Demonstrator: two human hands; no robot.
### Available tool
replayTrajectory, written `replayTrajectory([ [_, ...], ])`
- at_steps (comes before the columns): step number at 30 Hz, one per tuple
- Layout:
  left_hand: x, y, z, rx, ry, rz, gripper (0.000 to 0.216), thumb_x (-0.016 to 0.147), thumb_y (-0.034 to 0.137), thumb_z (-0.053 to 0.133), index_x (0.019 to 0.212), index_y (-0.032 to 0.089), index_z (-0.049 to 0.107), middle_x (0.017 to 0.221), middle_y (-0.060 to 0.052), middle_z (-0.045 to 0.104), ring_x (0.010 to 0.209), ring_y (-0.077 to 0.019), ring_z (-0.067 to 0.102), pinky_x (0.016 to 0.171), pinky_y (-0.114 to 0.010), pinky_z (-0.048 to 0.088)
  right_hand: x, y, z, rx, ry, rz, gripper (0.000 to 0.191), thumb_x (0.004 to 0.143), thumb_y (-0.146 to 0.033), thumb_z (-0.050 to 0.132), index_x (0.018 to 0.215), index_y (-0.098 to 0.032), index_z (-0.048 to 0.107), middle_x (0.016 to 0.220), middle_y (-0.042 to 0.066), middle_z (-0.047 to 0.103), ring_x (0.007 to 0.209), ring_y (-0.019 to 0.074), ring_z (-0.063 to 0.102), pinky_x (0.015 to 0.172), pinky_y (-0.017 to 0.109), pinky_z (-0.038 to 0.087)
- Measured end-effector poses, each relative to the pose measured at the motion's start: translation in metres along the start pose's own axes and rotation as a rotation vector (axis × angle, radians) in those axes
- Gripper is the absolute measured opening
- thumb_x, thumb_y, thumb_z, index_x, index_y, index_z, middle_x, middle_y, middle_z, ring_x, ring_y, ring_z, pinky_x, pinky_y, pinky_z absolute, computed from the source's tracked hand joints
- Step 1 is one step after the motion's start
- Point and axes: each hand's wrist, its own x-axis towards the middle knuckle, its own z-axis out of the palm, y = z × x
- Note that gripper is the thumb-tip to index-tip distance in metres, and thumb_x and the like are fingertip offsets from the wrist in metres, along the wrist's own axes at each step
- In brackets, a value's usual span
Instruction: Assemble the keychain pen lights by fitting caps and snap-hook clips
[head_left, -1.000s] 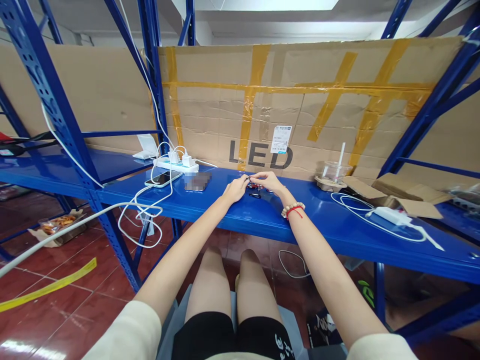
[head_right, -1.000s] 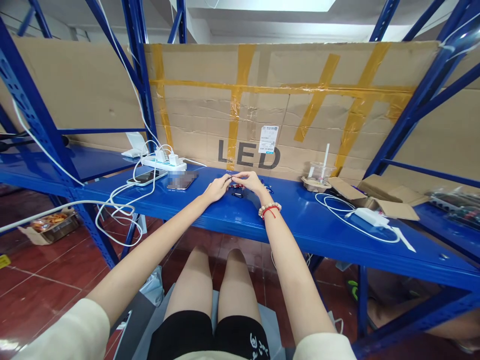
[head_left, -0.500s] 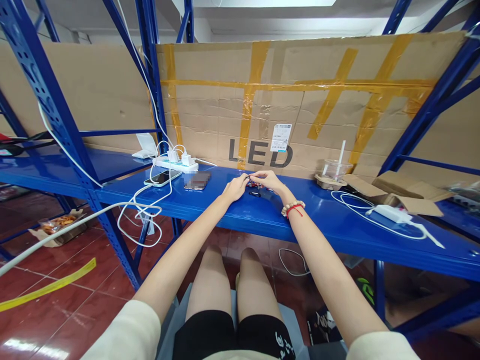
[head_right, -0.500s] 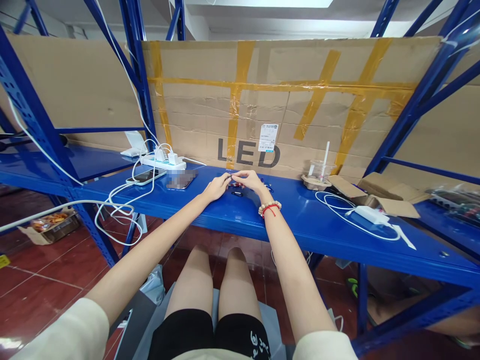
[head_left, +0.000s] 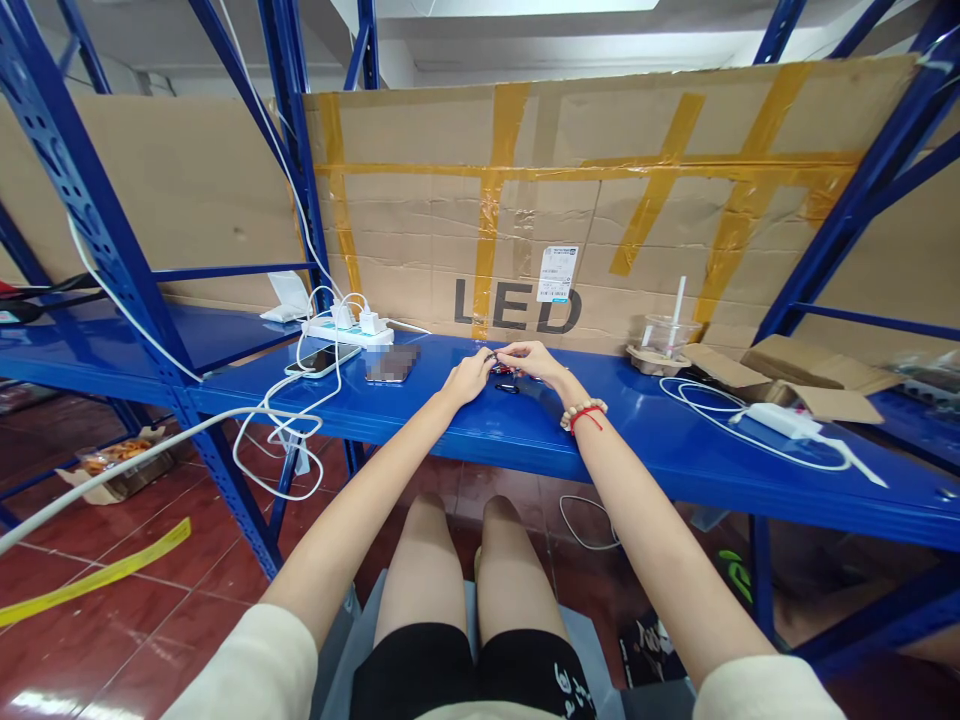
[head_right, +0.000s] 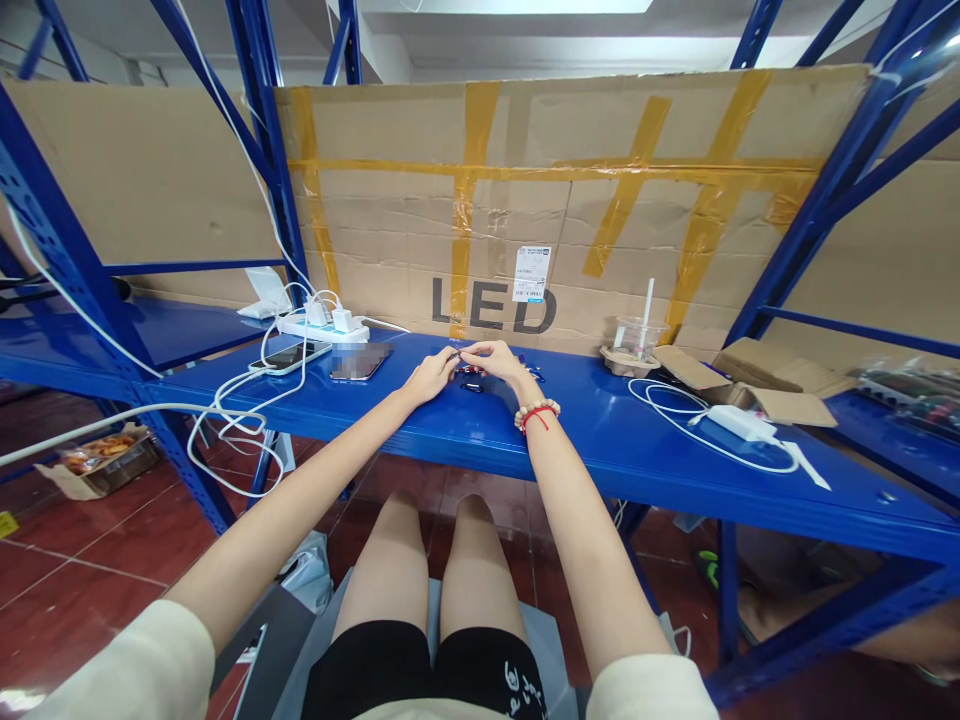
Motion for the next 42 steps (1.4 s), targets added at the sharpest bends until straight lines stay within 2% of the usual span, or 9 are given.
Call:
replayTrajectory([
  [10,-0.001,-0.004,0.001,-0.134,0.023,0.084,0.012,0.090,0.030,0.037,0.090,0.020,0.043,0.074,-0.003,0.062,0.076,-0.0186,0.061,0.078,-0.032,0.046,0.003,0.005,0.001,0.015,-0.050,-0.058,0.044,0.051,-0.048,0.074,0.076,-0.012,0.069,0.058,0.000,0.059,0.049,0.0076,0.047,0.040,0.020,0.035],
  [19,-0.002,-0.003,0.000,-0.094,-0.018,0.133,0.007,0.088,0.028,0.041,0.088,0.021,0.043,0.076,-0.002,0.063,0.076,-0.0176,0.060,0.077,-0.030,0.046,0.001,0.004,-0.002,-0.034,-0.055,-0.070,0.044,0.046,-0.049,0.077,0.066,-0.012,0.067,0.049,-0.002,0.054,0.045,0.0072,0.045,0.040,0.021,0.034],
  [27,-0.001,-0.003,0.000,-0.080,-0.018,0.081,0.010,0.088,0.030,0.042,0.092,0.021,0.045,0.078,-0.002,0.065,0.079,-0.0187,0.062,0.078,-0.031,0.047,0.007,0.011,-0.001,-0.068,-0.037,-0.082,0.042,0.048,-0.047,0.078,0.067,-0.012,0.068,0.054,0.001,0.059,0.045,0.0073,0.046,0.041,0.021,0.036],
  [33,0.000,-0.003,0.001,-0.040,-0.004,-0.004,0.009,0.087,0.026,0.041,0.093,0.021,0.045,0.078,-0.003,0.064,0.078,-0.0196,0.062,0.077,-0.033,0.047,0.002,0.004,-0.001,-0.014,-0.120,-0.010,0.047,0.050,-0.046,0.077,0.082,-0.012,0.071,0.063,0.002,0.063,0.050,0.0078,0.048,0.041,0.020,0.038],
  [42,0.002,-0.006,0.005,-0.074,-0.027,0.035,0.013,0.088,0.030,0.038,0.094,0.020,0.045,0.086,-0.005,0.063,0.084,-0.0204,0.061,0.078,-0.035,0.046,0.000,0.005,-0.004,0.011,-0.102,0.044,0.038,0.051,-0.037,0.079,0.080,-0.013,0.072,0.059,-0.001,0.061,0.051,0.0070,0.048,0.042,0.018,0.037],
])
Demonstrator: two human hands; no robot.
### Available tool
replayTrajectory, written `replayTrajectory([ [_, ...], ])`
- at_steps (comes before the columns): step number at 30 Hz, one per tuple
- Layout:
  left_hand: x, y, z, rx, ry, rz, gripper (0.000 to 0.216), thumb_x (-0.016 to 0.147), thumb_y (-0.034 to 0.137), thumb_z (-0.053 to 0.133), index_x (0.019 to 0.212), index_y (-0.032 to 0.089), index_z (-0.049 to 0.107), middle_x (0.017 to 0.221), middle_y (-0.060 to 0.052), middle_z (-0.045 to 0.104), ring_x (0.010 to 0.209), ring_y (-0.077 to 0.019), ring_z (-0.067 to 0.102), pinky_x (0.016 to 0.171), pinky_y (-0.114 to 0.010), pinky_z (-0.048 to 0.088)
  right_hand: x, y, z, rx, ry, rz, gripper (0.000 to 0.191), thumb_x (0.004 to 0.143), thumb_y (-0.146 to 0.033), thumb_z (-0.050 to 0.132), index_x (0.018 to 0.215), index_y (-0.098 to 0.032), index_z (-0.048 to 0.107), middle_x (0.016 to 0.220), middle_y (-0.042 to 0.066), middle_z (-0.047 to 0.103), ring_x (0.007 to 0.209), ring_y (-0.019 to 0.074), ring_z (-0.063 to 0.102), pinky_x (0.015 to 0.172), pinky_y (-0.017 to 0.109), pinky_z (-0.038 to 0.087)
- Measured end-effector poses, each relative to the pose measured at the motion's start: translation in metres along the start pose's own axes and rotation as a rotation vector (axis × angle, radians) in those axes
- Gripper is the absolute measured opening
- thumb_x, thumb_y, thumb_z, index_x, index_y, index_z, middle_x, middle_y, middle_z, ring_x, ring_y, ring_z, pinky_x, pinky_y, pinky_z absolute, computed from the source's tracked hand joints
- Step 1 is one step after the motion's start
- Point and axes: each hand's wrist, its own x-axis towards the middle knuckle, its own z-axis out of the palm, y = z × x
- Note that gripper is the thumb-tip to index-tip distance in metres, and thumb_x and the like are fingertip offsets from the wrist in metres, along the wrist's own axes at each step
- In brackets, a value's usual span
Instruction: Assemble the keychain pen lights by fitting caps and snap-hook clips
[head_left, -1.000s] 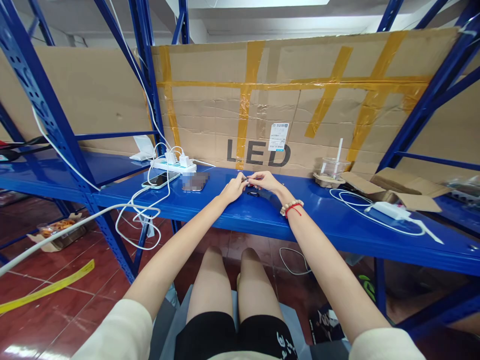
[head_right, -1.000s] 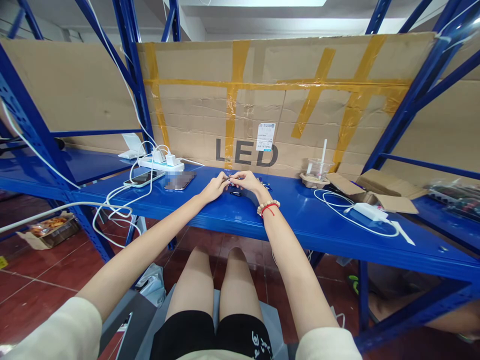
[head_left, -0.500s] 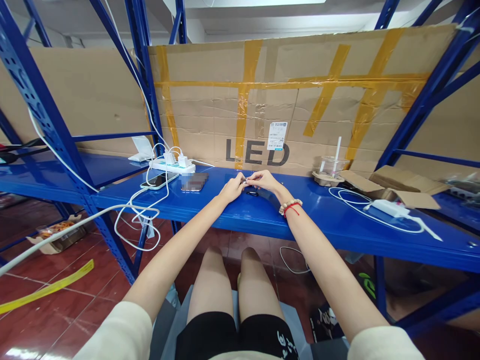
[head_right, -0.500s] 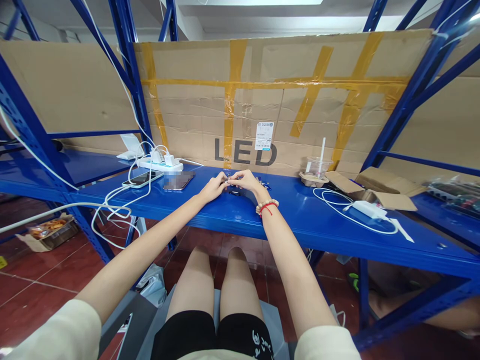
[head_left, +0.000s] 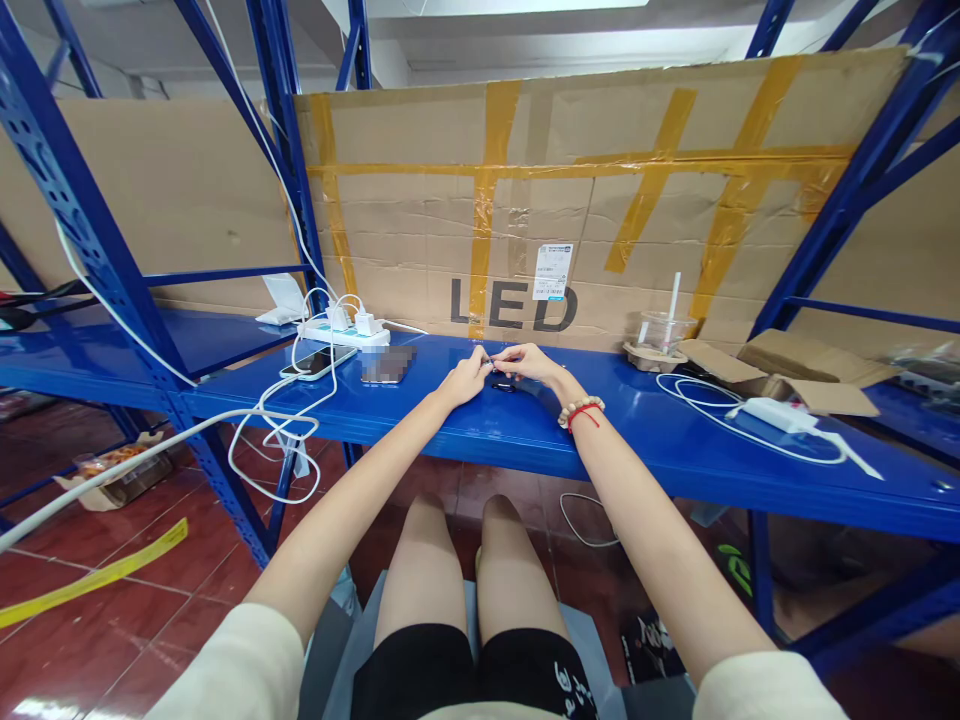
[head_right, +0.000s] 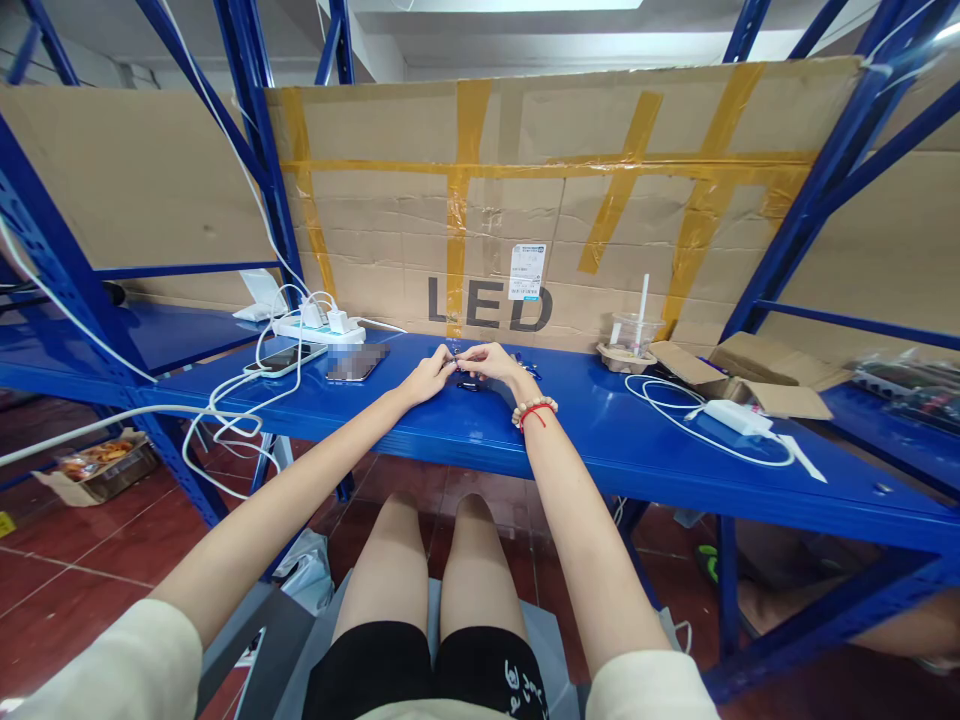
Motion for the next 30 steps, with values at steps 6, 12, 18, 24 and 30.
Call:
replayTrajectory([
  [6,0.004,-0.007,0.005,-0.073,-0.033,0.064,0.007,0.087,0.022,0.037,0.091,0.018,0.042,0.083,-0.004,0.060,0.083,-0.0178,0.059,0.081,-0.033,0.044,0.000,0.004,-0.002,-0.027,0.019,0.031,0.029,0.054,-0.033,0.079,0.074,-0.014,0.072,0.062,0.001,0.063,0.050,0.0069,0.049,0.042,0.018,0.038],
  [12,0.004,-0.010,0.006,-0.078,-0.026,0.121,0.007,0.088,0.021,0.035,0.093,0.019,0.040,0.069,0.000,0.055,0.070,-0.0167,0.056,0.072,-0.030,0.044,0.001,0.003,-0.001,-0.042,0.036,-0.003,0.030,0.052,-0.035,0.079,0.071,-0.014,0.071,0.060,0.001,0.063,0.050,0.0076,0.049,0.041,0.018,0.037],
  [18,0.002,-0.007,0.004,-0.078,-0.019,0.129,0.008,0.087,0.019,0.037,0.094,0.018,0.040,0.072,-0.003,0.058,0.073,-0.0187,0.059,0.074,-0.032,0.045,0.002,0.003,-0.001,-0.060,0.040,-0.042,0.036,0.048,-0.039,0.079,0.071,-0.012,0.072,0.061,0.003,0.065,0.050,0.0083,0.049,0.042,0.020,0.038],
  [24,0.001,-0.004,0.001,-0.060,-0.002,0.122,0.008,0.086,0.019,0.038,0.094,0.018,0.040,0.074,-0.004,0.059,0.073,-0.0189,0.059,0.074,-0.033,0.045,0.003,0.002,0.000,-0.070,0.057,-0.063,0.040,0.046,-0.040,0.080,0.071,-0.010,0.071,0.059,0.002,0.064,0.045,0.0065,0.046,0.040,0.021,0.037],
  [30,-0.001,0.001,0.000,-0.026,-0.026,0.063,0.010,0.088,0.022,0.036,0.096,0.018,0.041,0.075,-0.004,0.060,0.073,-0.0189,0.059,0.073,-0.032,0.045,0.003,0.003,0.001,-0.045,0.055,-0.044,0.040,0.046,-0.041,0.079,0.072,-0.011,0.071,0.053,0.000,0.059,0.048,0.0076,0.048,0.041,0.020,0.036],
])
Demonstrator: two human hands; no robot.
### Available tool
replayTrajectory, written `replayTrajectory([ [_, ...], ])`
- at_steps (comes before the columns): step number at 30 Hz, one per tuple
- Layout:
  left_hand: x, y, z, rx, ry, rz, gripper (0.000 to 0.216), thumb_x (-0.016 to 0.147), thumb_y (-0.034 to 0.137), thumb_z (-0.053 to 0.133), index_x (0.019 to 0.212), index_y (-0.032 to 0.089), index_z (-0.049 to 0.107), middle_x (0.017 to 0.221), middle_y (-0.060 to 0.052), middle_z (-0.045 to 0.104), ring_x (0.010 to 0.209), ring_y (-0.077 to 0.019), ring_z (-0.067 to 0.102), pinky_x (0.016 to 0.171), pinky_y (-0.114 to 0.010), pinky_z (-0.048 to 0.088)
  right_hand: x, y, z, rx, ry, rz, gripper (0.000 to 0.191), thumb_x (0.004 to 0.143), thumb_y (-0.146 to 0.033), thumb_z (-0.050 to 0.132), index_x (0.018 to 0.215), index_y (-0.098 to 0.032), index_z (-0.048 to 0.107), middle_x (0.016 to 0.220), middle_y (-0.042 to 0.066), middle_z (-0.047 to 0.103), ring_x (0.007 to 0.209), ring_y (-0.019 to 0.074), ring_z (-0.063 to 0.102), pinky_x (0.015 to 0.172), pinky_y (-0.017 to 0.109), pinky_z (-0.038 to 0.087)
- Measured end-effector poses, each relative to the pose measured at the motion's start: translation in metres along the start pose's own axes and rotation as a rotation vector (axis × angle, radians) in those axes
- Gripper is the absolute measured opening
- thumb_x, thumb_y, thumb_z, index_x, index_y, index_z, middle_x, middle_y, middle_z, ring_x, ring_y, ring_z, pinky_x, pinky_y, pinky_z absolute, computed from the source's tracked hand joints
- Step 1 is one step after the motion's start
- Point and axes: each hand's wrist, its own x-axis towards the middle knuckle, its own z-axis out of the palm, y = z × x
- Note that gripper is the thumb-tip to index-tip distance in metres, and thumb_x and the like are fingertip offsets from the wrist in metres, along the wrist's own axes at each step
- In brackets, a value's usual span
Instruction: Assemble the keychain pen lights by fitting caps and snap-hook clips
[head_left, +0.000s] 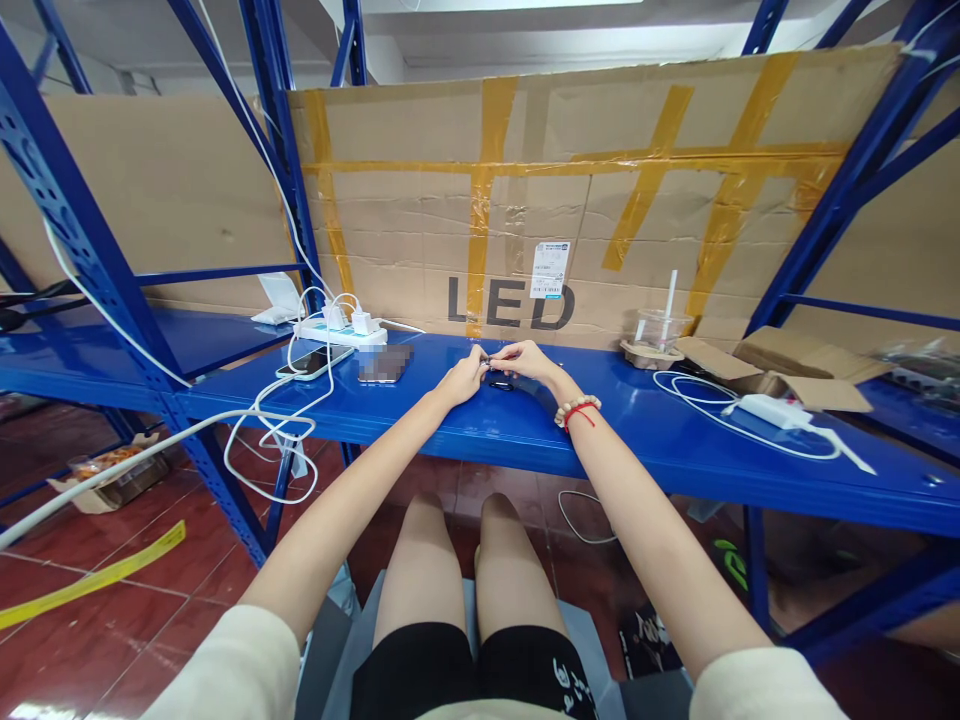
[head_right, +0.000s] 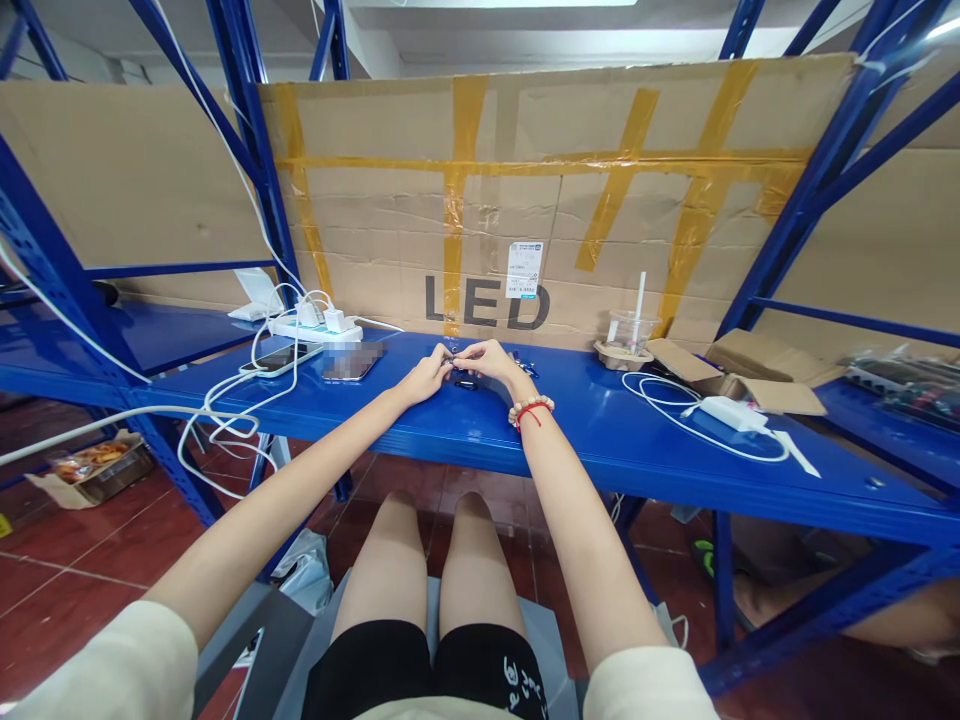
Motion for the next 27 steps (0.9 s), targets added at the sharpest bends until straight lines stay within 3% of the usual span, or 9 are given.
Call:
replayTrajectory([
  [15,0.000,0.007,-0.004,0.219,0.038,-0.082,0.024,0.091,0.030,0.032,0.103,0.024,0.051,0.092,-0.006,0.064,0.099,-0.0242,0.057,0.080,-0.036,0.046,-0.005,-0.006,0.002,0.016,0.025,0.016,0.043,0.047,-0.048,0.078,0.067,-0.012,0.067,0.056,-0.001,0.057,0.050,0.0073,0.046,0.041,0.020,0.035],
  [27,-0.001,0.010,-0.004,0.205,0.037,-0.120,0.029,0.092,0.034,0.031,0.108,0.025,0.053,0.099,-0.006,0.067,0.098,-0.0245,0.061,0.081,-0.036,0.046,-0.006,-0.004,0.003,0.001,0.043,0.040,0.044,0.049,-0.053,0.076,0.066,-0.014,0.065,0.062,0.002,0.059,0.052,0.0076,0.046,0.041,0.019,0.035],
])
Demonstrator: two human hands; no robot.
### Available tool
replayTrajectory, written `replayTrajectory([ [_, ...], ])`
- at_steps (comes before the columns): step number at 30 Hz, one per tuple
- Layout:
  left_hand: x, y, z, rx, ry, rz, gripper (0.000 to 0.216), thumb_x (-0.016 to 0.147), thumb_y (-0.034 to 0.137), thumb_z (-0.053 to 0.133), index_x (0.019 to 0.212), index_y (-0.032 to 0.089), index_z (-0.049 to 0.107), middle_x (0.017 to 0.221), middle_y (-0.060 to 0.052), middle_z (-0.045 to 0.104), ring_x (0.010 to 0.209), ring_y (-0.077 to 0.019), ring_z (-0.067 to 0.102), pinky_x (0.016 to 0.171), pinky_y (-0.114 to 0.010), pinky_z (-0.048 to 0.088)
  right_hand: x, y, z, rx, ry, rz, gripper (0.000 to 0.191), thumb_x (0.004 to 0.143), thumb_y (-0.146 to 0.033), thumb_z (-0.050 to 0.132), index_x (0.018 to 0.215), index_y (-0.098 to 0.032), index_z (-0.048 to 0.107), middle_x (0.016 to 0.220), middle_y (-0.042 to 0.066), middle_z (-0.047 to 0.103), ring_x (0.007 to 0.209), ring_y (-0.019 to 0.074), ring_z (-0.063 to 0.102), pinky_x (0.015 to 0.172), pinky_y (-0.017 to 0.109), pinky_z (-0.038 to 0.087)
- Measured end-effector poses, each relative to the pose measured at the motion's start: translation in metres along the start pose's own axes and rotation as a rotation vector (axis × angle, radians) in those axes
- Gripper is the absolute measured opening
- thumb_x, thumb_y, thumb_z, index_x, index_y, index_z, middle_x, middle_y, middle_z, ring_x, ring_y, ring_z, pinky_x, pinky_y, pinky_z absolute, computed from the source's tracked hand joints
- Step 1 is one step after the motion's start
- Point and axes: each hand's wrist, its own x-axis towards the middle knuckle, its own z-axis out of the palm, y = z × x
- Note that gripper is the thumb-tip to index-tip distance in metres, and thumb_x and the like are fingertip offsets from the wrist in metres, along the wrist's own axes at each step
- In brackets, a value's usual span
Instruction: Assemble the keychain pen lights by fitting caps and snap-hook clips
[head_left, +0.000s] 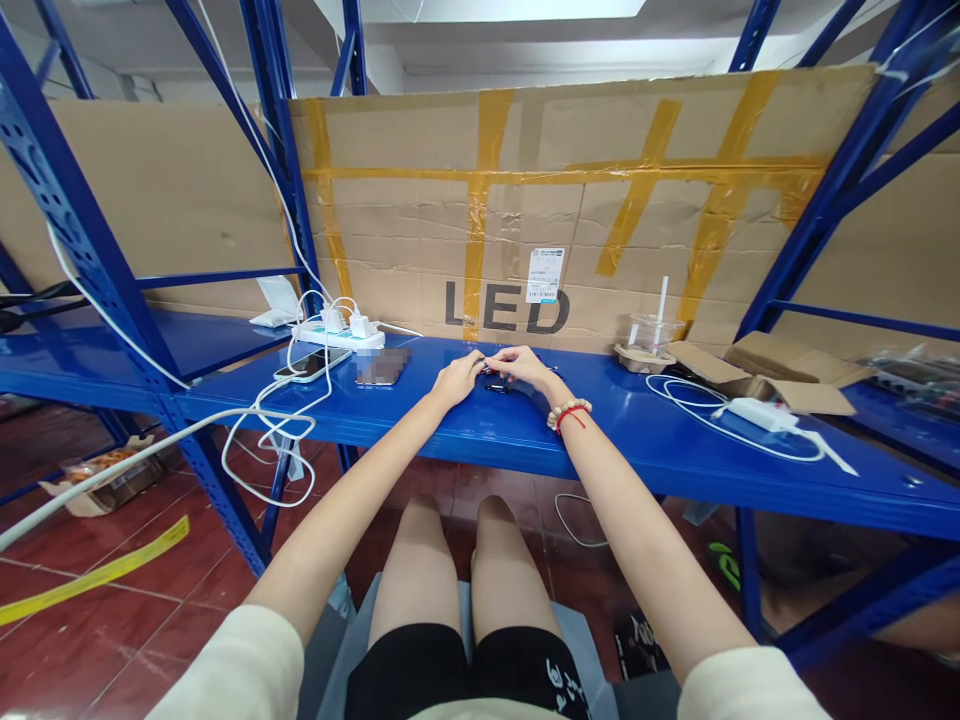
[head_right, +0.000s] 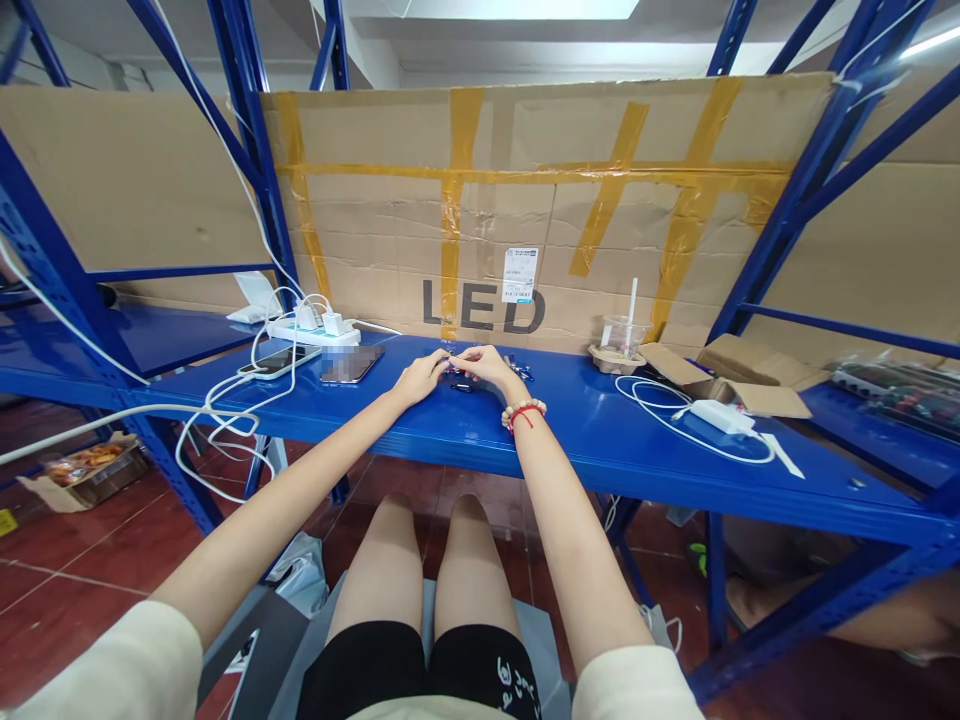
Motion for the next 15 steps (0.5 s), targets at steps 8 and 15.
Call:
replayTrajectory([
  [8,0.0059,-0.0100,0.0083,-0.072,0.057,0.081,0.026,0.092,0.030,0.033,0.106,0.020,0.054,0.107,-0.008,0.066,0.101,-0.0216,0.061,0.087,-0.034,0.046,0.0015,0.0008,0.0005,-0.003,0.016,0.008,0.047,0.050,-0.056,0.074,0.068,-0.013,0.066,0.060,0.001,0.057,0.052,0.0073,0.046,0.042,0.018,0.034],
  [15,0.0061,-0.0099,0.0093,-0.114,0.078,0.074,0.024,0.092,0.028,0.034,0.106,0.017,0.050,0.103,-0.010,0.065,0.098,-0.0216,0.061,0.087,-0.035,0.045,0.0005,-0.0001,0.0013,0.007,0.018,0.019,0.045,0.053,-0.056,0.073,0.067,-0.014,0.065,0.058,0.000,0.055,0.052,0.0075,0.046,0.043,0.018,0.035],
])
